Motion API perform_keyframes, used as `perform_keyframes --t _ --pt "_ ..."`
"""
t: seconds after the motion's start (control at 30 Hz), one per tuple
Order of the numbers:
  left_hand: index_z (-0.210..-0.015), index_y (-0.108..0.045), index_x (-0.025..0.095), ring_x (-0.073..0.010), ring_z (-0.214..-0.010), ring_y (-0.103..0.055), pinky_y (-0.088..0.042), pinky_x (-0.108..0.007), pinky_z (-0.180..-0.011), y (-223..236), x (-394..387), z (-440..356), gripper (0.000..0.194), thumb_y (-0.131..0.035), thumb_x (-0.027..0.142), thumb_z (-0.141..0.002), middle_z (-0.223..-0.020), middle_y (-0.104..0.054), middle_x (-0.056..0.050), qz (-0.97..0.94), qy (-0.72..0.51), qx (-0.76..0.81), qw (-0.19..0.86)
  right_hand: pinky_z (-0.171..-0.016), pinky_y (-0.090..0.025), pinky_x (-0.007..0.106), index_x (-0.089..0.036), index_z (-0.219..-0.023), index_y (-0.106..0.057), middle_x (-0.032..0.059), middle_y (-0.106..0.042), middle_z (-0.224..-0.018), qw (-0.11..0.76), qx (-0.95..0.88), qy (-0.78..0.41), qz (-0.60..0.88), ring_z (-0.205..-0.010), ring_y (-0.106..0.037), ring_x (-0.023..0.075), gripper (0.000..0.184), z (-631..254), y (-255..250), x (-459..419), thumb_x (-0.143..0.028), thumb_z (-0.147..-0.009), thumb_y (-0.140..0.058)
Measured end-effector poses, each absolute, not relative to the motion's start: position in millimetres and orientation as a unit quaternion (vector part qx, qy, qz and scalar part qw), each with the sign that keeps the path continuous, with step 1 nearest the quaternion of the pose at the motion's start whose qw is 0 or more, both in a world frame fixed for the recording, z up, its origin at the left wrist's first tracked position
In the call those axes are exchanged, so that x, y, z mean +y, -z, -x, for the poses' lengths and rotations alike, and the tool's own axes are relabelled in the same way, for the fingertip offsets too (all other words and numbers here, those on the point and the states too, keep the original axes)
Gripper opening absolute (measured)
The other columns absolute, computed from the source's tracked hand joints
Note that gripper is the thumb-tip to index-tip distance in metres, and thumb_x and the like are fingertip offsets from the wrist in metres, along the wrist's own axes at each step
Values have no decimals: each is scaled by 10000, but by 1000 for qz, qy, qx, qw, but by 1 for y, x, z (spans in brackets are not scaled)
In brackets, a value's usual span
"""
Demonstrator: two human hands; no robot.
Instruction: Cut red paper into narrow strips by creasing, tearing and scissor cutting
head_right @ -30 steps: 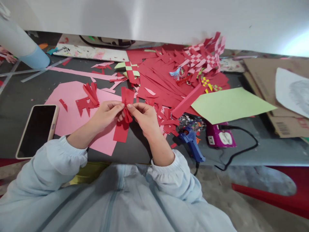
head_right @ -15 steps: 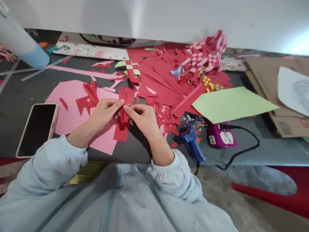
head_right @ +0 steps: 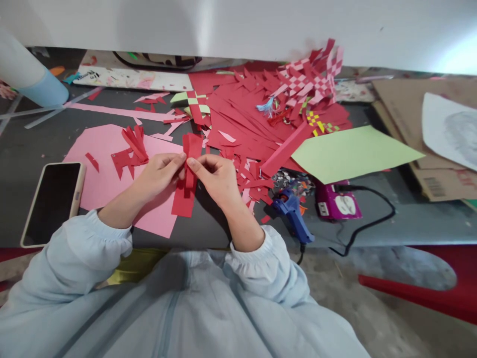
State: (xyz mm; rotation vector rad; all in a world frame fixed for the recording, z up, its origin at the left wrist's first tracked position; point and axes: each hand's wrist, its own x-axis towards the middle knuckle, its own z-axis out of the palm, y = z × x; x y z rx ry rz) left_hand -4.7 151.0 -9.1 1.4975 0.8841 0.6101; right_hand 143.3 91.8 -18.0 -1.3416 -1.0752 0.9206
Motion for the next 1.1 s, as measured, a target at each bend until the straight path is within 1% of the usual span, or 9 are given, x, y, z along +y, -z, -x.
perform_keyframes --t 0.17,0.27,0.37,0.53,0.67,0.77,0.83,0.97,1.1 --pt "-546 -529 168 -49 -422 -389 -299 -220 -459 3 150 2 474 -500 352 -982 -465 -448 49 -634 -257 388 617 -506 -300 256 -171 -580 -621 -49 -475 -510 550 -460 -394 574 -504 -355 71 522 -143 19 92 -665 -692 -749" --pt "-535 -522 168 -44 -395 -372 -293 -217 -442 3 148 2 443 -496 274 -965 -445 -441 53 -613 -248 401 634 -519 -318 254 -175 -612 -637 -57 -467 -519 582 -441 -373 573 -506 -353 70 474 -142 19 91 -621 -720 -754" --pt "-540 -527 176 -49 -370 -364 -281 -218 -418 4 148 2 439 -485 289 -961 -419 -415 61 -592 -250 415 643 -521 -320 253 -175 -620 -648 -60 -465 -522 592 -437 -373 565 -505 -345 68 441 -142 18 91 -586 -715 -776" --pt "-534 -552 168 -55 -407 -414 -337 -206 -448 3 150 2 446 -469 274 -960 -446 -468 41 -626 -246 412 615 -502 -283 258 -168 -550 -624 -49 -456 -492 528 -471 -395 586 -508 -347 74 511 -142 15 92 -641 -684 -764" --pt "-558 -557 173 -68 -435 -443 -343 -214 -448 3 151 4 490 -511 459 -954 -475 -489 27 -645 -254 397 601 -501 -281 258 -167 -554 -626 -43 -474 -494 511 -474 -394 599 -507 -359 75 548 -142 14 92 -689 -668 -747" --pt "-590 -566 179 -76 -448 -441 -333 -226 -446 5 154 6 542 -578 641 -872 -510 -530 14 -667 -246 379 591 -502 -289 259 -173 -549 -617 -38 -500 -502 492 -486 -399 602 -504 -378 77 567 -141 12 92 -717 -639 -752" --pt "-576 -547 186 -81 -458 -430 -322 -236 -461 6 155 6 567 -578 681 -850 -505 -514 17 -690 -250 374 567 -491 -269 262 -175 -515 -579 -40 -469 -480 484 -495 -393 605 -491 -361 73 603 -141 12 91 -744 -656 -721" --pt "-517 -473 195 -85 -470 -401 -297 -254 -497 4 155 7 558 -528 588 -909 -473 -435 34 -730 -266 371 508 -467 -240 260 -177 -488 -532 -41 -428 -451 504 -477 -358 625 -474 -350 67 652 -142 14 91 -782 -697 -654" --pt "-564 -516 187 -88 -478 -397 -304 -250 -511 -1 151 8 448 -478 439 -933 -491 -440 38 -750 -229 340 519 -445 -304 232 -182 -657 -644 -50 -530 -539 586 -382 -401 592 -462 -367 53 539 -145 15 94 -700 -613 -785"
